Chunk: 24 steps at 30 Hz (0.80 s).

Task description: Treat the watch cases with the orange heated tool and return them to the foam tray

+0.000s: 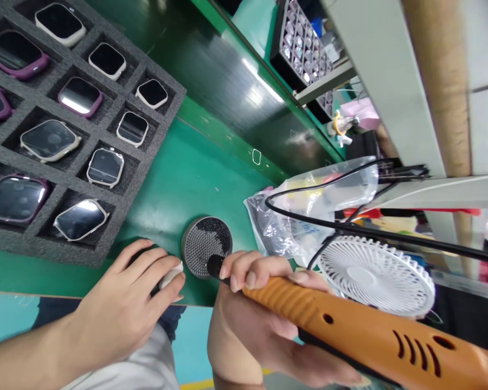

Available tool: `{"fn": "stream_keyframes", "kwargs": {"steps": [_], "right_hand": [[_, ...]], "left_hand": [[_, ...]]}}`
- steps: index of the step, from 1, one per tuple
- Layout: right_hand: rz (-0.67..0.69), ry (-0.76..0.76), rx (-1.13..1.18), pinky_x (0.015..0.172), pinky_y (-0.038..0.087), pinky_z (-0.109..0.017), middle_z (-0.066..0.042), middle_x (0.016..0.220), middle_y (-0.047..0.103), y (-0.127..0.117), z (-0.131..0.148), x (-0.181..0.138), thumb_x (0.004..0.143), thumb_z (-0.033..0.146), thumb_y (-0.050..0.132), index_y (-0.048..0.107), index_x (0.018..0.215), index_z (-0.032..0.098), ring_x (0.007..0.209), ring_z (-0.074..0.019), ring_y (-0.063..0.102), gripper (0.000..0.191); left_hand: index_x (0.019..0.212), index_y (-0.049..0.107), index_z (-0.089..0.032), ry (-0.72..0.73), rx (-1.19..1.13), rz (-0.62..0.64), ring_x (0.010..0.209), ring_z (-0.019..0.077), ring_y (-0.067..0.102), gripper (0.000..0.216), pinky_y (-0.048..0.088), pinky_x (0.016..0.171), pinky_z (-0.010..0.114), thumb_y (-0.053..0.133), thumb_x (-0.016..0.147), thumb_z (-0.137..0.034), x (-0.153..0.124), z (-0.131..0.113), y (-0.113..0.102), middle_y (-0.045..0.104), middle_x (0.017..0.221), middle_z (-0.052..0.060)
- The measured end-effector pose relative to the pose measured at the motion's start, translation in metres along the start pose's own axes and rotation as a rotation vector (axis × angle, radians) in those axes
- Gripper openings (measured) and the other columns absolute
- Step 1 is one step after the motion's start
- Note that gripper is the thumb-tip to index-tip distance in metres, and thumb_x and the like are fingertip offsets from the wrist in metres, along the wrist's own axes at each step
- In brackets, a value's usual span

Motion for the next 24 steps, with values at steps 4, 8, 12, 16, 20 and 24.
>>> {"fn": "stream_keyframes", "kwargs": {"steps": [4,8,12,16,20,24], "right_hand": [[0.057,0.041,-0.070,0.059,0.052,-0.037,0.002,0.082,0.055,-0.003,0.003,0.001,0.094,0.076,0.040,0.060,0.115,0.031,0.066,-0.0148,0.056,0.054],[0.164,0.117,-0.190,0.062,0.055,-0.042,0.001,0.087,0.056,-0.008,0.006,0.004,0.084,0.070,0.065,0.059,0.122,0.036,0.075,-0.0190,0.061,0.051],[0.193,0.131,-0.207,0.061,0.056,-0.042,0.001,0.086,0.056,-0.007,0.009,0.004,0.085,0.062,0.067,0.059,0.122,0.037,0.075,-0.0201,0.062,0.046],[0.196,0.076,-0.155,0.053,0.055,-0.038,0.004,0.077,0.055,0.007,0.008,-0.003,0.095,0.055,0.053,0.058,0.122,0.037,0.064,-0.0174,0.061,0.032],[0.117,-0.069,-0.011,0.043,0.051,-0.029,0.007,0.069,0.054,0.014,0.006,-0.007,0.105,0.042,0.028,0.057,0.114,0.030,0.049,-0.0103,0.055,0.032],[0.327,-0.087,0.020,0.046,0.058,-0.030,0.007,0.078,0.060,0.014,0.003,-0.005,0.105,0.044,0.032,0.055,0.121,0.028,0.054,-0.0105,0.063,0.032]], "left_hand": [[0.121,0.072,-0.021,0.005,-0.007,0.006,0.119,0.0283,0.060,0.023,0.040,0.114,0.057,0.063,0.100,-0.024,-0.001,0.001,0.001,0.070,0.129,0.007],[0.117,0.074,-0.021,0.007,-0.011,-0.021,0.116,0.0273,0.061,0.020,0.041,0.112,0.056,0.064,0.099,-0.026,-0.001,0.000,0.000,0.071,0.125,0.006],[0.114,0.075,-0.021,0.011,-0.027,-0.038,0.112,0.0254,0.061,0.018,0.043,0.111,0.054,0.066,0.098,-0.025,0.000,-0.001,-0.001,0.072,0.123,0.006],[0.112,0.075,-0.019,-0.003,-0.042,-0.040,0.111,0.0264,0.060,0.018,0.042,0.110,0.055,0.064,0.098,-0.024,0.001,0.000,-0.001,0.072,0.121,0.006],[0.110,0.074,-0.018,0.000,-0.064,-0.052,0.110,0.0264,0.060,0.019,0.040,0.110,0.054,0.060,0.098,-0.019,0.001,0.000,-0.002,0.072,0.119,0.007],[0.110,0.074,-0.016,0.009,-0.060,-0.057,0.112,0.0274,0.059,0.021,0.039,0.111,0.055,0.057,0.098,-0.017,0.001,0.000,-0.001,0.072,0.120,0.008]]}}
Point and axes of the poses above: each hand's wrist, its own x-axis towards the middle knuckle, its own y-axis out of the palm, z = x × y, the point moved 4 cm from there along x, towards the middle knuckle
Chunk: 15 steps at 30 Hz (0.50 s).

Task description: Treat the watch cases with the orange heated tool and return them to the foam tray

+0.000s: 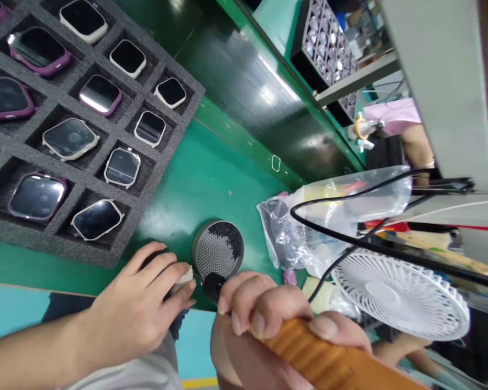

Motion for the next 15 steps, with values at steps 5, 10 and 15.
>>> {"fn": "stream_keyframes", "kwargs": {"steps": [5,10,15], "right_hand": [[-0.138,0.036,-0.007,0.043,0.055,-0.030,0.006,0.072,0.061,0.001,-0.002,0.000,0.104,0.045,0.031,0.058,0.114,0.027,0.051,-0.0114,0.060,0.034],[-0.261,0.019,-0.022,0.041,0.052,-0.028,0.007,0.068,0.059,0.009,-0.005,-0.004,0.105,0.050,0.023,0.058,0.110,0.028,0.047,-0.0104,0.057,0.042],[0.017,0.037,-0.006,0.048,0.059,-0.034,0.005,0.077,0.062,0.000,-0.001,0.001,0.104,0.045,0.033,0.058,0.119,0.027,0.057,-0.0128,0.065,0.034]], "left_hand": [[0.111,0.074,-0.016,0.003,0.016,0.010,0.112,0.0278,0.059,0.021,0.040,0.111,0.056,0.058,0.098,-0.019,-0.002,0.000,0.000,0.071,0.121,0.009],[0.113,0.074,-0.016,0.003,0.007,0.018,0.112,0.0274,0.059,0.022,0.041,0.111,0.055,0.057,0.099,-0.020,-0.001,0.000,0.001,0.071,0.121,0.009],[0.110,0.074,-0.017,-0.011,0.009,0.015,0.113,0.0271,0.060,0.022,0.041,0.112,0.055,0.057,0.098,-0.020,-0.001,0.001,0.001,0.071,0.122,0.008]]}}
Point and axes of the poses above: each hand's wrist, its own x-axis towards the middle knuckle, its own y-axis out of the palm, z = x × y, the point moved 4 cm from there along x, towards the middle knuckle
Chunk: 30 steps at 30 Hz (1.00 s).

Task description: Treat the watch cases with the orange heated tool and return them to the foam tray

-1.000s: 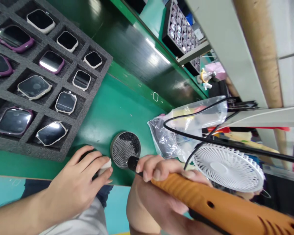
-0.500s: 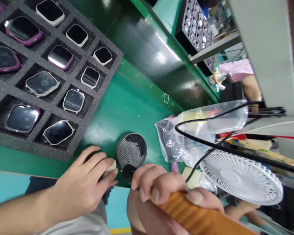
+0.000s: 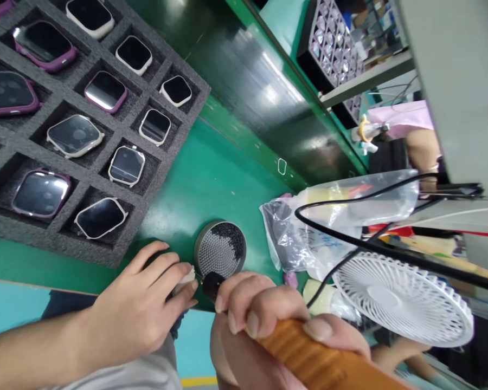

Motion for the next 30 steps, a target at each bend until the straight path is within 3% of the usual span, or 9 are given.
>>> {"fn": "stream_keyframes", "kwargs": {"steps": [3,7,10,12,16,19,22,27,30], "right_hand": [[0.228,-0.006,-0.002,0.052,0.062,-0.037,0.003,0.083,0.063,0.000,0.001,-0.002,0.105,0.039,0.034,0.056,0.130,0.029,0.065,-0.0151,0.069,0.035],[-0.044,0.002,-0.005,0.049,0.058,-0.034,0.005,0.080,0.063,-0.013,-0.003,-0.003,0.105,0.043,0.037,0.058,0.120,0.031,0.058,-0.0123,0.063,0.029],[0.345,0.114,0.024,0.046,0.057,-0.035,0.004,0.071,0.062,-0.004,-0.011,0.002,0.102,0.050,0.042,0.065,0.110,0.030,0.056,-0.0156,0.063,0.031],[0.457,0.112,0.034,0.048,0.059,-0.037,0.003,0.073,0.063,-0.002,-0.011,0.004,0.098,0.052,0.050,0.064,0.117,0.030,0.059,-0.0172,0.066,0.032],[0.096,0.045,-0.006,0.056,0.058,-0.041,0.003,0.086,0.066,0.003,-0.002,-0.001,0.102,0.045,0.043,0.057,0.126,0.031,0.066,-0.0163,0.066,0.031],[-0.106,0.076,-0.008,0.057,0.054,-0.041,0.003,0.081,0.061,0.015,0.002,-0.010,0.098,0.070,0.035,0.057,0.119,0.029,0.065,-0.0162,0.061,0.052],[-0.163,0.046,0.018,0.054,0.052,-0.037,0.004,0.078,0.057,0.016,0.010,-0.007,0.092,0.082,0.031,0.058,0.115,0.029,0.060,-0.0140,0.058,0.064],[-0.314,0.062,-0.041,0.058,0.057,-0.039,0.005,0.086,0.057,-0.010,0.020,0.002,0.090,0.061,0.061,0.061,0.112,0.031,0.065,-0.0153,0.063,0.038],[-0.359,0.030,-0.002,0.056,0.053,-0.036,0.005,0.085,0.056,-0.016,0.016,0.002,0.089,0.059,0.060,0.059,0.116,0.033,0.062,-0.0130,0.059,0.038]], "left_hand": [[0.111,0.075,-0.017,0.005,0.012,0.005,0.114,0.0277,0.060,0.023,0.041,0.113,0.056,0.057,0.097,-0.021,-0.001,0.000,0.001,0.070,0.121,0.009],[0.111,0.075,-0.017,0.010,0.021,-0.009,0.112,0.0276,0.061,0.022,0.041,0.113,0.056,0.058,0.097,-0.022,0.000,0.000,0.000,0.071,0.119,0.009],[0.110,0.075,-0.017,0.009,0.031,-0.014,0.112,0.0284,0.060,0.021,0.041,0.113,0.056,0.058,0.097,-0.021,0.001,0.001,-0.002,0.071,0.118,0.009],[0.109,0.075,-0.016,0.009,0.029,-0.010,0.111,0.0283,0.060,0.021,0.042,0.112,0.056,0.059,0.097,-0.021,0.002,0.001,-0.002,0.071,0.116,0.010],[0.109,0.075,-0.018,0.005,0.022,-0.009,0.109,0.0265,0.061,0.019,0.044,0.110,0.055,0.060,0.096,-0.021,0.003,0.000,-0.004,0.071,0.112,0.009],[0.107,0.075,-0.020,-0.010,0.024,0.012,0.109,0.0250,0.062,0.015,0.044,0.112,0.054,0.063,0.097,-0.023,0.002,-0.001,-0.005,0.070,0.111,0.008],[0.111,0.073,-0.021,-0.014,0.055,0.043,0.112,0.0258,0.062,0.016,0.045,0.112,0.054,0.065,0.098,-0.026,0.001,-0.001,-0.006,0.070,0.114,0.008],[0.125,0.068,-0.019,0.077,0.070,0.142,0.127,0.0311,0.058,0.033,0.046,0.113,0.059,0.066,0.092,-0.022,-0.002,-0.004,-0.007,0.064,0.141,0.012],[0.120,0.067,-0.018,0.068,0.107,0.158,0.123,0.0287,0.060,0.026,0.048,0.115,0.057,0.062,0.094,-0.016,-0.002,-0.004,-0.006,0.064,0.135,0.009]]}}
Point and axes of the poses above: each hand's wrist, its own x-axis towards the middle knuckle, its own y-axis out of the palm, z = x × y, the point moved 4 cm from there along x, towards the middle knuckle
